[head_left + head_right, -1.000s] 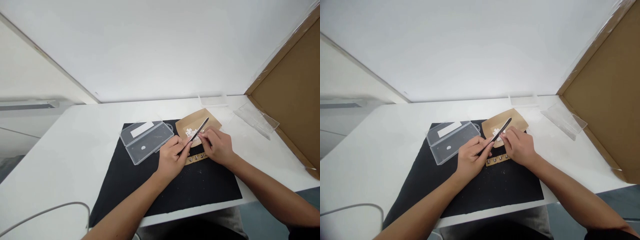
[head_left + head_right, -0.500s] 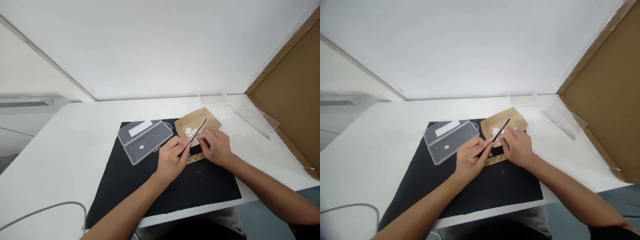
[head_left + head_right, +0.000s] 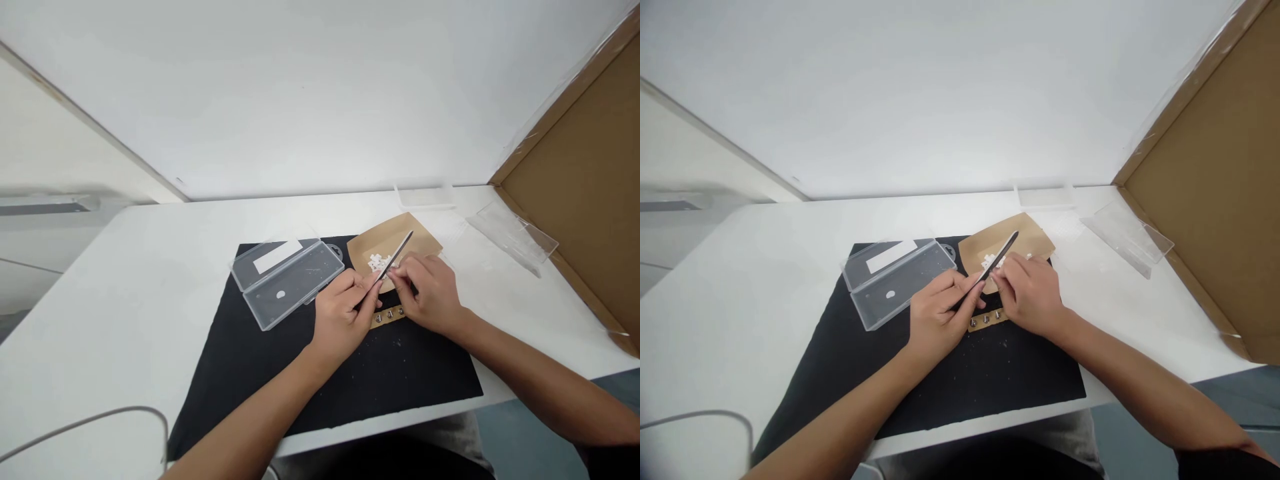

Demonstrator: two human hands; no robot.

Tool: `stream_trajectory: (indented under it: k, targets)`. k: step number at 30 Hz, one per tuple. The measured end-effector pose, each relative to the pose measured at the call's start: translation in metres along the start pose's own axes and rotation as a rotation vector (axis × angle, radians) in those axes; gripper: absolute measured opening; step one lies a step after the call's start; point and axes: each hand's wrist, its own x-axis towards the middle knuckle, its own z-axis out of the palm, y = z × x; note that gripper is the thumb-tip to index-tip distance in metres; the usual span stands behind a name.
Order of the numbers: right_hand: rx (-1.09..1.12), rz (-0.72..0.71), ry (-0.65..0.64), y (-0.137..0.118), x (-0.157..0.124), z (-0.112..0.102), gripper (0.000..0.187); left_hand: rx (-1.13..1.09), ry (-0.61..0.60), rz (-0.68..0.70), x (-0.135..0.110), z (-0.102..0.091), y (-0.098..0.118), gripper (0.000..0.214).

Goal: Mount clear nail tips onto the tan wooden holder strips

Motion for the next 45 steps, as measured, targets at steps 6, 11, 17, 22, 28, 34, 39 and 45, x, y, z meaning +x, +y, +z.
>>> stream_trajectory:
  k: [6,11,17,22,28,34,39,45]
  targets:
    - [-0.01,0.041,0.052,0.0007,0.0027,-0.0027,0.024,-0.015,-0.003,-0.011,-0.0009,0.0016,0.0,0.019]
    - [-0.032,0.033,0.051,0.0007,0.0022,-0.0022,0.025,-0.016,-0.006,-0.017,-0.0019,0.0011,0.0005,0.019]
    - [-0.012,0.008,0.005,-0.0001,0.0031,-0.0044,0.027,-0.022,-0.007,-0.022,-0.0029,0.0012,0.0008,0.019]
    - [-0.001,0.023,0.003,-0.0011,0.0028,-0.0046,0.026,-0.014,-0.012,-0.014,-0.0036,0.0018,0.0,0.02]
    - [0.0,0.059,0.036,-0.0008,0.0027,-0.0039,0.026,0.009,-0.001,0.024,-0.0017,0.0005,0.0018,0.022]
    - [0.032,0.047,0.04,-0.0018,0.0023,-0.0044,0.026,0.015,-0.005,0.019,-0.0013,-0.0002,0.0036,0.023]
    - [0.043,0.037,-0.013,-0.0053,0.0007,-0.004,0.028,0.027,0.002,0.024,-0.0014,0.0008,0.0036,0.02]
    - [0.031,0.136,0.07,-0.008,0.0037,-0.007,0.025,0.011,-0.011,0.035,0.0002,0.0012,0.0047,0.022]
